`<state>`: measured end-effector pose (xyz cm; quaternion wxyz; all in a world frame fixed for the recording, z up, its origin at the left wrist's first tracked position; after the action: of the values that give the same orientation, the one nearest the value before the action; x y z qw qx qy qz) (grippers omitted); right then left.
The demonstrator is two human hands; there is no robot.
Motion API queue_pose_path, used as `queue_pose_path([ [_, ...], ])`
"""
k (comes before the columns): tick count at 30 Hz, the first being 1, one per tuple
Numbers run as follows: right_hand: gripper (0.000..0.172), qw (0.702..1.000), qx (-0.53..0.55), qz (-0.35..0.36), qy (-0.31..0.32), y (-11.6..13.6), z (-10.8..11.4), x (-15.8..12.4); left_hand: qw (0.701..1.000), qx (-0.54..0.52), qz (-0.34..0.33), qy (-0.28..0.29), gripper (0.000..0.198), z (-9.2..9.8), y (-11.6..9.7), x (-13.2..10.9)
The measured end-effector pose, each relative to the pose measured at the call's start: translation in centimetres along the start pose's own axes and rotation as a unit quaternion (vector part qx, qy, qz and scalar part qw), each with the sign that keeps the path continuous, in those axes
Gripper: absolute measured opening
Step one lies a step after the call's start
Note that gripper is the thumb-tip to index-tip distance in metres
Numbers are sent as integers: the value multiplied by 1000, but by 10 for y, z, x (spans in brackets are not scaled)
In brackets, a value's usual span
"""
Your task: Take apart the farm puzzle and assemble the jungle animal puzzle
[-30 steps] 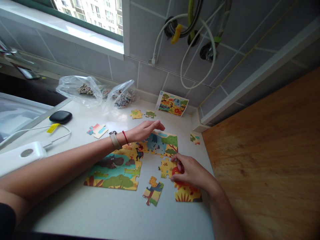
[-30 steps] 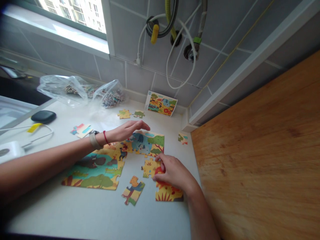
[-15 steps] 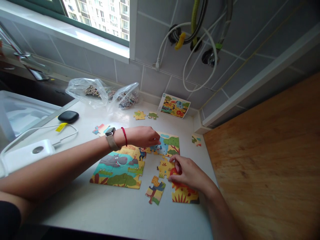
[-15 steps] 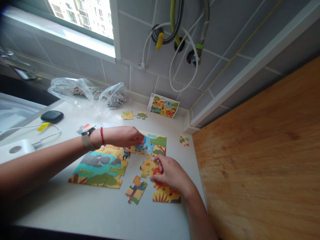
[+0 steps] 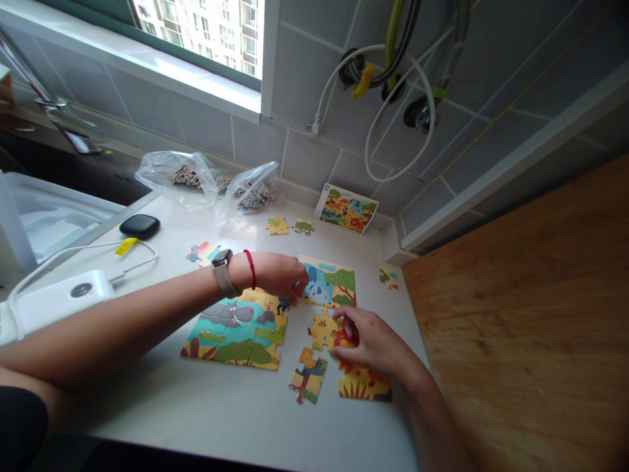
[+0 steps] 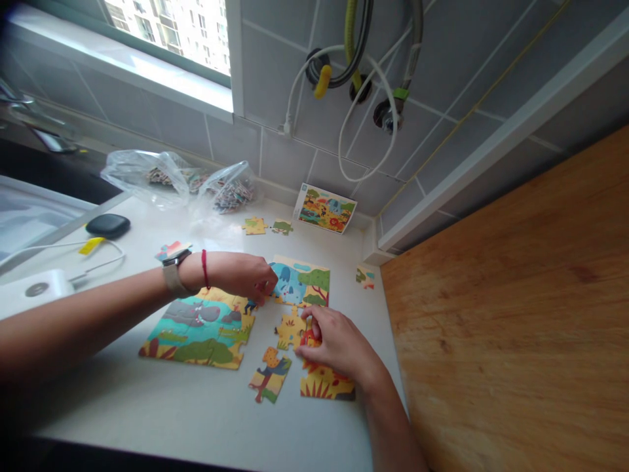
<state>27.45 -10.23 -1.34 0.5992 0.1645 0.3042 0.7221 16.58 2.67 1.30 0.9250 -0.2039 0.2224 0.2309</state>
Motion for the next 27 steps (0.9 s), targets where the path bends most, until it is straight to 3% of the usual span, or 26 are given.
queue_pose_path([
  [13,48,999,34,21,-20,13,-4,9,999,-4,35,0,15,6,18,1],
  [20,45,998,-30,28,-36,35,-9,33,1000,-18,12,-11,10,9,15,0],
  [27,45,999,-35,17,-30,28,-11,35,999,13,32,-24,13,9,13,2],
])
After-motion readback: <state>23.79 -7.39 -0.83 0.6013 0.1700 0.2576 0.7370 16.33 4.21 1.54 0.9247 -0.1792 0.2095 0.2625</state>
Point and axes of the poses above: each hand's wrist, its own x-axis towards the middle knuckle, its own z-axis out of the back of the hand, y = z × x, the point moved 9 cm from there along x, towards the middle knuckle, and after that the axes turned 15 degrees about z, right-handed, at the moved point
